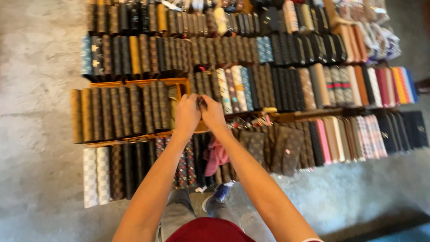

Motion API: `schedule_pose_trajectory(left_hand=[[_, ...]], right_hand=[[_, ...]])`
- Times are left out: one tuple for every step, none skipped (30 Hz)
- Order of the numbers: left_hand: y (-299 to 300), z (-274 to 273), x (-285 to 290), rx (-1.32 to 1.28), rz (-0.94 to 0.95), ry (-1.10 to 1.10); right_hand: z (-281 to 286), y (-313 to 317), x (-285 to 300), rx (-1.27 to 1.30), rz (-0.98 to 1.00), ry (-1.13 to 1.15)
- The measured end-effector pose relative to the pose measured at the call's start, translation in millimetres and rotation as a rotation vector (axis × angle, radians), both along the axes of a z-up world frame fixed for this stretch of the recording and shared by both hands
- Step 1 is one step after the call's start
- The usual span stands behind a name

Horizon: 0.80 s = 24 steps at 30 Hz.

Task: Cleaning and organizing various wallets on a display table.

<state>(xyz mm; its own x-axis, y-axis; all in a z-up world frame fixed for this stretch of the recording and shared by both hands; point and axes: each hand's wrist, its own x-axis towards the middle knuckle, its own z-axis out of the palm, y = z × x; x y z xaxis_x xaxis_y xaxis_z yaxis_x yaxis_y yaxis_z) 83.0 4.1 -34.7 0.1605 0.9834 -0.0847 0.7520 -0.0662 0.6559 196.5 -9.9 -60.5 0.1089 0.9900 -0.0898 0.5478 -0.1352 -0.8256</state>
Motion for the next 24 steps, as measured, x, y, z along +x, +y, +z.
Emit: schedule_pose_trajectory(left_hand=[[-5.1, -3.0, 18.1, -0.003, -0.027, -0.007], [-7.9, -5.1, 35.2, 0.022, -0.057, -0.033], [-11.1, -6.8, 52.3, 0.047, -0.087, -0.06], [-18.5, -10.6, 70.8, 0.049, -0.107, -0.063], [-26.1, -14.0, 89.3, 0.022, -0.132, -0.049], [-32.8, -16.6, 107.4, -0.003, -0.156, -0.034], [-42.7, -18.9, 121.9, 0.001, -0.175, -0.036], [-52.1, -22.3, 136.0, 0.0, -0.22, -0.029], [-61.8, -26.1, 149.8, 0.0, -0.265, -0.021], [-73.4, -20.6, 160.2, 0.004, -0.279, -0.021], [-84.9, -15.0, 170.0, -0.018, -0.304, -0.026], [-94.2, -8.7, 178.3, -0.039, -0.325, -0.03], [-102.6, -14.7, 186.1, -0.034, -0.335, -0.029], [-110.8, -20.9, 192.7, -0.061, -0.344, 0.038], [-118.6, -27.3, 198.9, -0.087, -0.352, 0.106], [-129.1, -24.4, 201.1, -0.08, -0.354, 0.109], [-139.1, -21.7, 202.6, -0.088, -0.357, 0.21], [-148.8, -19.8, 202.5, -0.098, -0.353, 0.311], [-155.1, -19.2, 204.2, -0.092, -0.35, 0.314], [-164.2, -18.8, 205.7, -0.13, -0.35, 0.368], [-173.0, -18.8, 206.6, -0.168, -0.35, 0.422], [-176.8, -13.1, 208.4, -0.168, -0.347, 0.423], [-180.5, -7.6, 209.5, -0.187, -0.348, 0.425], [-183.1, -1.2, 211.0, -0.206, -0.348, 0.426]], right_hand=[[-3.6, -9.5, 21.8, -0.003, -0.027, -0.007], [-6.4, -16.1, 42.6, 0.063, -0.038, -0.053], [-8.8, -23.5, 63.3, 0.128, -0.048, -0.099], [-11.3, -36.7, 81.1, 0.13, -0.068, -0.103], [-13.5, -50.1, 98.8, 0.123, -0.109, -0.112], [-15.0, -62.4, 116.0, 0.117, -0.149, -0.119], [-16.6, -74.4, 131.9, 0.12, -0.167, -0.122], [-19.4, -85.8, 147.3, 0.1, -0.191, -0.152], [-22.7, -97.6, 162.4, 0.079, -0.215, -0.182], [-19.5, -110.8, 170.5, 0.082, -0.23, -0.183], [-16.3, -123.7, 178.0, 0.028, -0.295, -0.137], [-12.7, -134.0, 184.1, -0.024, -0.355, -0.088], [-16.4, -144.4, 191.8, -0.019, -0.366, -0.087], [-20.8, -154.4, 198.3, -0.057, -0.39, -0.059], [-25.3, -164.0, 204.4, -0.095, -0.415, -0.03], [-24.1, -176.8, 211.7, -0.087, -0.418, -0.026], [-23.3, -189.1, 218.3, 0.011, -0.433, -0.163], [-23.3, -200.3, 223.6, 0.108, -0.442, -0.299], [-25.4, -205.8, 228.9, 0.115, -0.44, -0.295], [-27.4, -214.0, 234.1, 0.012, -0.55, -0.357], [-29.9, -221.9, 238.8, -0.092, -0.659, -0.418], [-47.5, -223.8, 247.2, -0.091, -0.656, -0.416], [-65.2, -225.5, 254.9, -0.24, -0.648, -0.366], [-82.3, -225.9, 263.0, -0.387, -0.637, -0.315]])
